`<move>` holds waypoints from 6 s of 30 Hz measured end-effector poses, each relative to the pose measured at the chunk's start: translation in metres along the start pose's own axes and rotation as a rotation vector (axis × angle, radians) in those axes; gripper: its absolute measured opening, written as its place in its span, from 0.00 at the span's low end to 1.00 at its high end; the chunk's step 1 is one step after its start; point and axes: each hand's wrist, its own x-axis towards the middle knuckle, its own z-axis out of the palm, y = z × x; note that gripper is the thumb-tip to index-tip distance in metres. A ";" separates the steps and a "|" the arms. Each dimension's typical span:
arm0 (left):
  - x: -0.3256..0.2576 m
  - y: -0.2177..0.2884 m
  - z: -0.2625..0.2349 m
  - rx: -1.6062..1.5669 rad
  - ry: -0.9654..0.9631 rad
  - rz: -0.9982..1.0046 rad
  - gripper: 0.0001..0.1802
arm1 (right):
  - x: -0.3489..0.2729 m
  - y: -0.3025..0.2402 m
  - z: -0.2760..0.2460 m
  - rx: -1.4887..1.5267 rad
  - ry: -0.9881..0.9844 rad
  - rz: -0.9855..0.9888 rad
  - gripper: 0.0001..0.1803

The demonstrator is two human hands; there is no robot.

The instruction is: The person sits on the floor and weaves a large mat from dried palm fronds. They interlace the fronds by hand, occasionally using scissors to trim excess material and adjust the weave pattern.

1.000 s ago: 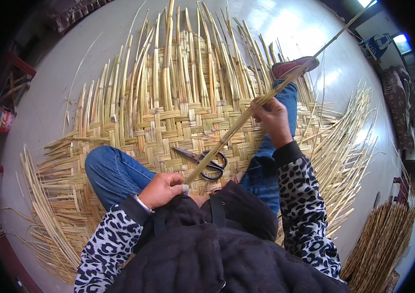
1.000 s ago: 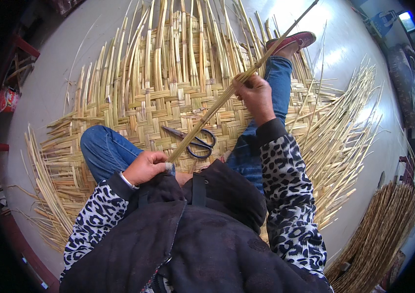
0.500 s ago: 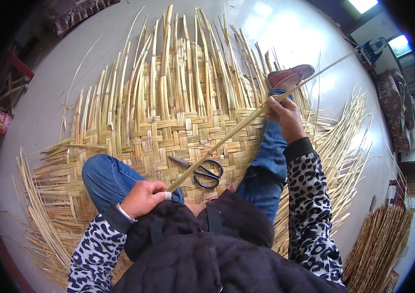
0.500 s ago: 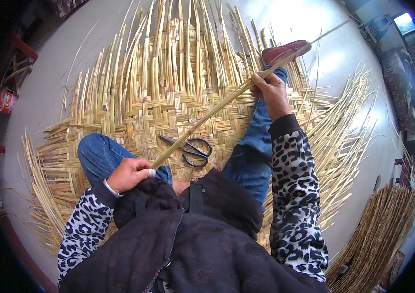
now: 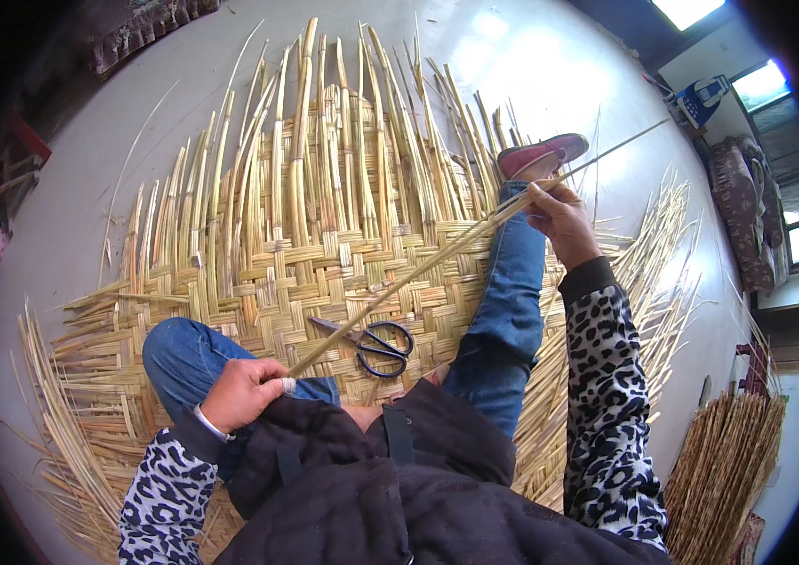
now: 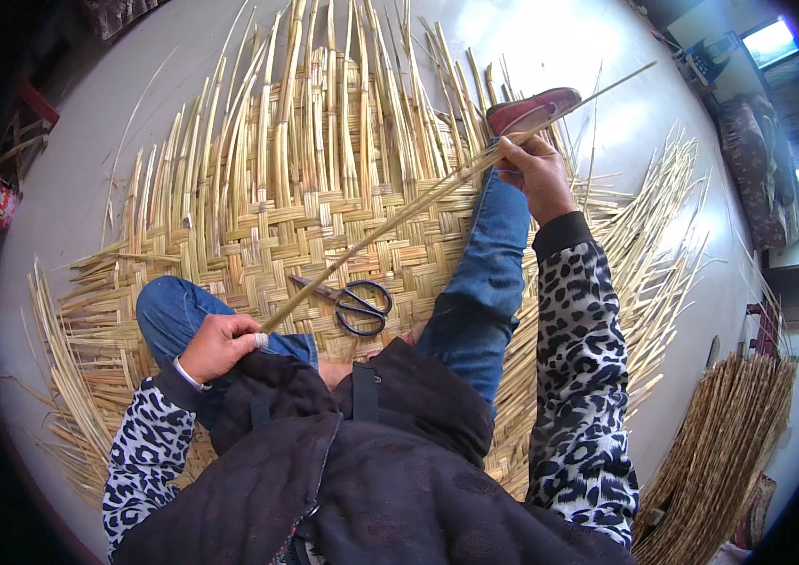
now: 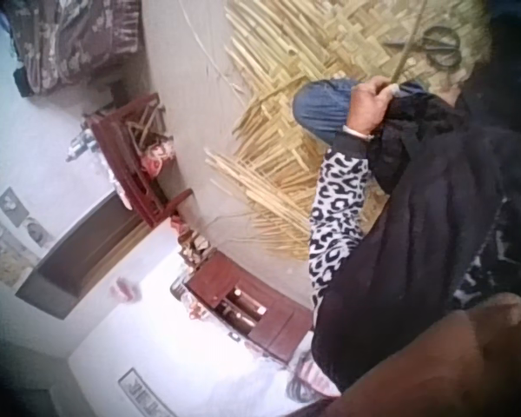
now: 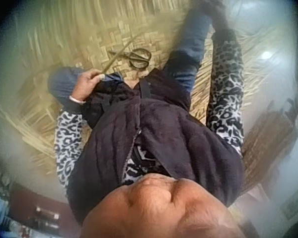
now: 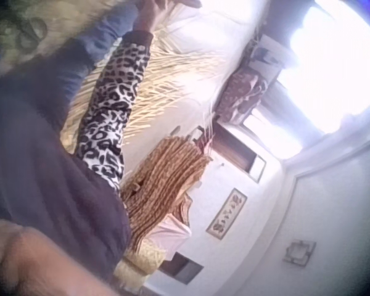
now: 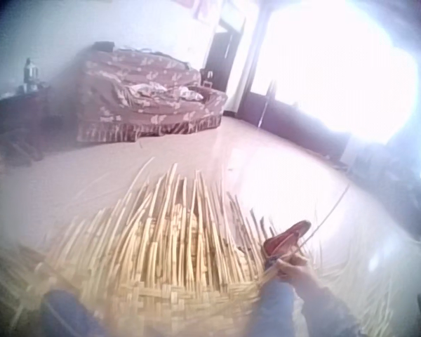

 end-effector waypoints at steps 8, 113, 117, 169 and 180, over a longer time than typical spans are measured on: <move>0.039 -0.001 0.005 -0.431 -0.048 -0.051 0.10 | -0.050 0.023 0.120 0.064 -0.452 0.242 0.27; 0.163 -0.076 0.021 -0.158 0.512 -0.262 0.19 | 0.055 0.126 0.336 -0.291 -0.802 0.043 0.15; 0.164 -0.074 0.022 -0.210 0.518 -0.293 0.20 | 0.069 0.119 0.339 -0.374 -0.756 0.093 0.15; 0.197 -0.078 -0.012 0.118 0.520 -0.069 0.11 | 0.052 0.135 0.347 -0.767 -0.712 -0.261 0.22; 0.199 -0.077 -0.011 0.266 0.524 -0.122 0.06 | -0.018 0.152 0.317 -0.887 -0.482 -0.686 0.22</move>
